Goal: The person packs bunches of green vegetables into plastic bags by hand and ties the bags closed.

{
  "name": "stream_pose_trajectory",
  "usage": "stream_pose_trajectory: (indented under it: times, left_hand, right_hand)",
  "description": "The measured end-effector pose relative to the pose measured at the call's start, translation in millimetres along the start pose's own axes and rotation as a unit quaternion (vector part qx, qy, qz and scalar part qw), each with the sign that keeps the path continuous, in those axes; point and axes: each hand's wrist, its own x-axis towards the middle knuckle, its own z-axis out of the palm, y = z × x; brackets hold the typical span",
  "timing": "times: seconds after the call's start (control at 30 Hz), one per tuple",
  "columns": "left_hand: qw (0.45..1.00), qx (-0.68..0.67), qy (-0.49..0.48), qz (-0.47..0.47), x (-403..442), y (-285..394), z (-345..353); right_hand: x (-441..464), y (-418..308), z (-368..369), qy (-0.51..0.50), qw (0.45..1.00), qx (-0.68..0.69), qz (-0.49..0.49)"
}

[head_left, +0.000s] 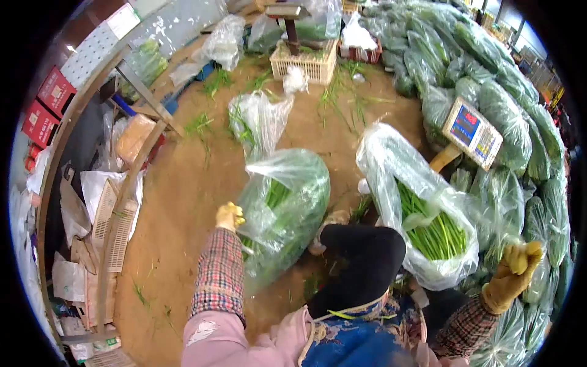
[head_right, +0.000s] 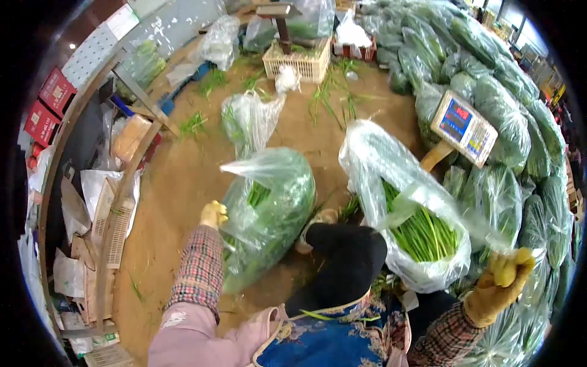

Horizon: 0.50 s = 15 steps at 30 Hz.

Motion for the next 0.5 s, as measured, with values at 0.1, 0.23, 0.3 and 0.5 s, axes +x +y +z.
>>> stream_pose_trajectory:
  times: [0.1, 0.23, 0.3, 0.5]
  left_hand:
    - [0.997, -0.062, 0.01, 0.04, -45.7, 41.9, 21.2]
    - [0.935, 0.044, -0.02, 0.352, -162.9, 159.7, 55.6]
    - [0.914, -0.051, -0.19, 0.355, -238.7, 205.4, 80.4]
    - [0.753, -0.344, -0.557, 0.064, -383.8, 201.9, 170.9]
  right_hand:
    - [11.9, 3.0, 45.4, -0.062, 0.994, 0.095, -0.01]
    - [-13.6, 22.0, 113.3, -0.029, 0.983, 0.182, 0.023]
    - [-28.6, 21.7, 132.7, -0.041, 0.979, 0.196, 0.042]
    - [-108.9, 4.4, 161.9, -0.018, 0.968, 0.004, 0.251]
